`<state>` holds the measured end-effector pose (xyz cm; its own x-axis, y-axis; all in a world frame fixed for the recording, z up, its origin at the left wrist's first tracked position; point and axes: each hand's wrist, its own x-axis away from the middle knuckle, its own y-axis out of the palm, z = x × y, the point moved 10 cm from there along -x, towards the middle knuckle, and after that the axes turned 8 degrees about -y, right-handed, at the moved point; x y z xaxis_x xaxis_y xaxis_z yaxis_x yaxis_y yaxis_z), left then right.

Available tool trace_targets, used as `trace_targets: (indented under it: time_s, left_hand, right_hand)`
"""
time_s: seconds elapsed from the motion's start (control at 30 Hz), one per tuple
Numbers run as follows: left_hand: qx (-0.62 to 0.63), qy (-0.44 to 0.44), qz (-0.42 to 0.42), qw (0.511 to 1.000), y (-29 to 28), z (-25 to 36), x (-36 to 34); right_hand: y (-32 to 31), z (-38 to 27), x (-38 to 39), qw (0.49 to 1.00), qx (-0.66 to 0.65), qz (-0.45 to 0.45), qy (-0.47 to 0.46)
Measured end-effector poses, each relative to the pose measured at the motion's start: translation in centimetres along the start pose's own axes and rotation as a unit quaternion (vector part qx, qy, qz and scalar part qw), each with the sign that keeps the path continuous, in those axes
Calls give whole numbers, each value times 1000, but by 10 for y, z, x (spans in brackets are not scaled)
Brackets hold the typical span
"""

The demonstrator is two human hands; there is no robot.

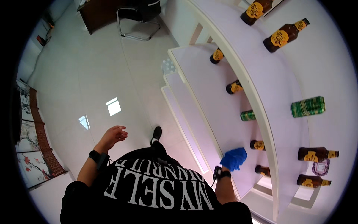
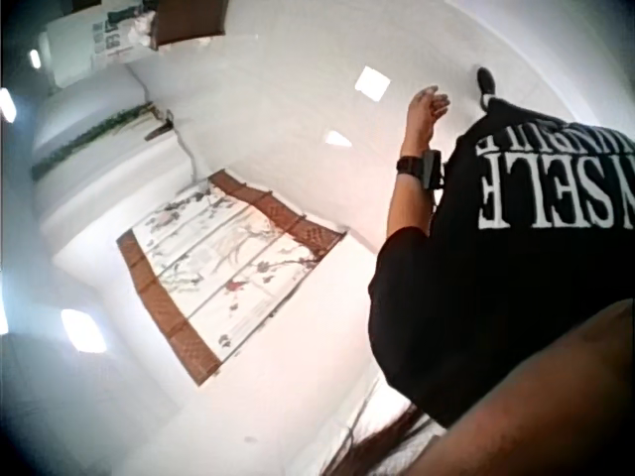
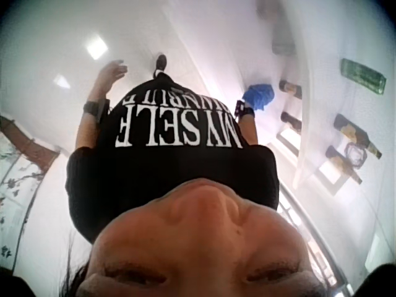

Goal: The person wipes down the surfaces of a white shelving unit with a blue cloth, moving bottles and a can aside to clean underneath and around them.

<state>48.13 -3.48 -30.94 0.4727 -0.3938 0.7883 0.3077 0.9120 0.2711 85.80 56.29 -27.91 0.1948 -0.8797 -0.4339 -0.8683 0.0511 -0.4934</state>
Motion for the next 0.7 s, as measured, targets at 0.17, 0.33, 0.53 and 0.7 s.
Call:
trace_targets:
  time_s: [0.17, 0.33, 0.53, 0.7]
  left_hand:
    - [-86, -10, 7, 996, 16, 71, -39]
    - [-181, 69, 24, 981, 43, 169, -99]
    - [-325, 125, 13, 938, 90, 251, -174]
    - [-352, 227, 20, 908, 123, 316, -243]
  right_hand:
    - [20, 26, 6, 951, -242, 108, 160]
    - [37, -43, -4, 985, -94, 89, 115]
    - [128, 3, 1, 795, -545, 67, 259]
    - [250, -170, 1, -278, -840, 213, 415]
